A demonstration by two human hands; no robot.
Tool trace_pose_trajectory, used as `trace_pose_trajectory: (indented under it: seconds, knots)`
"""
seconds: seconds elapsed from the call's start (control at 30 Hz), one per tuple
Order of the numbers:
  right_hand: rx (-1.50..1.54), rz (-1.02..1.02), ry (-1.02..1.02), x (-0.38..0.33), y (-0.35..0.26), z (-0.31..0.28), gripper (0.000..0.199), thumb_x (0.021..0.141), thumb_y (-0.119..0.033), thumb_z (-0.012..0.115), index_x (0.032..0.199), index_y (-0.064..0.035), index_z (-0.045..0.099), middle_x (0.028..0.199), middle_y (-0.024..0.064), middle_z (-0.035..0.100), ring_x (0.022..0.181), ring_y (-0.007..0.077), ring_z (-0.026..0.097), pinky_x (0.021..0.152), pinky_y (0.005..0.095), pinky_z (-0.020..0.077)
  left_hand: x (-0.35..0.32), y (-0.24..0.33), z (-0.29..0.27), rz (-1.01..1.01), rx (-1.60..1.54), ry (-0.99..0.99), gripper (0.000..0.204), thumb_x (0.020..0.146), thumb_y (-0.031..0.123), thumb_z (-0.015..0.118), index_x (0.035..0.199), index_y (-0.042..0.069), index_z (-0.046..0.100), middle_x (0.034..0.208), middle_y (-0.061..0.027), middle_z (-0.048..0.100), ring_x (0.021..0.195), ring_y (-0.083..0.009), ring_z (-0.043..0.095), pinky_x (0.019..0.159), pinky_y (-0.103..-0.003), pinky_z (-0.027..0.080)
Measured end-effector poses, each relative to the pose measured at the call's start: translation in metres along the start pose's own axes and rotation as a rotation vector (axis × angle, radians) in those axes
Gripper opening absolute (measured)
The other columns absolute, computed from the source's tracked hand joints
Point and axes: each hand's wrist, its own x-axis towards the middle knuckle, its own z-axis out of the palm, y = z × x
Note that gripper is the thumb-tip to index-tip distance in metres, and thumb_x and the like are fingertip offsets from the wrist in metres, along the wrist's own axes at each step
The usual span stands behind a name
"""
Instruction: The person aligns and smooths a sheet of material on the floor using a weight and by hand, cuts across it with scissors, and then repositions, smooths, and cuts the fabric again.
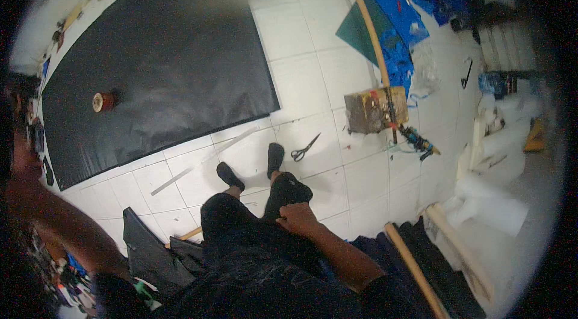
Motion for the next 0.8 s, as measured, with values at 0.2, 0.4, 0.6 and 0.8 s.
trace_pose_trajectory:
  seconds: [0.2,0.4,0.6,0.8]
  knots:
    - [0.473,-0.056,-0.577,0.017,0.038,0.028,0.045,0.094,-0.052,0.058,0.106,-0.0087,0.059,0.089,0.0149,0.066,0.089,0.0319,0.065,0.079,0.0441,0.0492,-0.381,-0.144,0.185,-1.524,-0.339,-0.193,0.044,0.095,0.047,0.056,0.116,0.008,0.056,0.108,-0.0054,0.057,0.099,-0.0192,0.055,0.089,-0.037,0.044]
    - [0.755,0.165,-0.090,0.225,0.157,-0.002,0.034,0.095,-0.028,0.065,0.116,-0.0016,0.063,0.101,0.0100,0.070,0.100,0.0201,0.065,0.090,0.0345,0.0513,-0.660,-0.280,0.264,-2.059,-0.289,-0.037,0.081,0.090,0.054,0.062,0.151,0.012,0.030,0.144,-0.0216,0.042,0.122,-0.0341,0.048,0.098,-0.045,0.043]
    - [0.644,0.510,0.575,0.460,0.346,0.020,0.058,0.088,-0.048,0.069,0.115,0.0034,0.059,0.089,0.0117,0.066,0.066,0.0143,0.063,0.052,0.0261,0.0498,-0.761,-0.414,0.324,-1.859,-0.097,0.274,0.097,0.085,0.059,0.067,0.150,0.004,0.021,0.145,-0.0217,0.037,0.118,-0.0331,0.051,0.093,-0.046,0.047]
    - [1.202,0.389,0.622,0.558,0.374,0.073,0.081,0.081,-0.054,0.076,0.130,0.0024,0.043,0.092,0.0120,0.064,0.074,0.0190,0.065,0.067,0.0315,0.0569,-0.809,-0.493,0.330,-1.392,0.067,0.504,0.075,0.088,0.039,0.071,0.136,-0.005,0.034,0.135,-0.0243,0.048,0.113,-0.0353,0.057,0.090,-0.042,0.050]
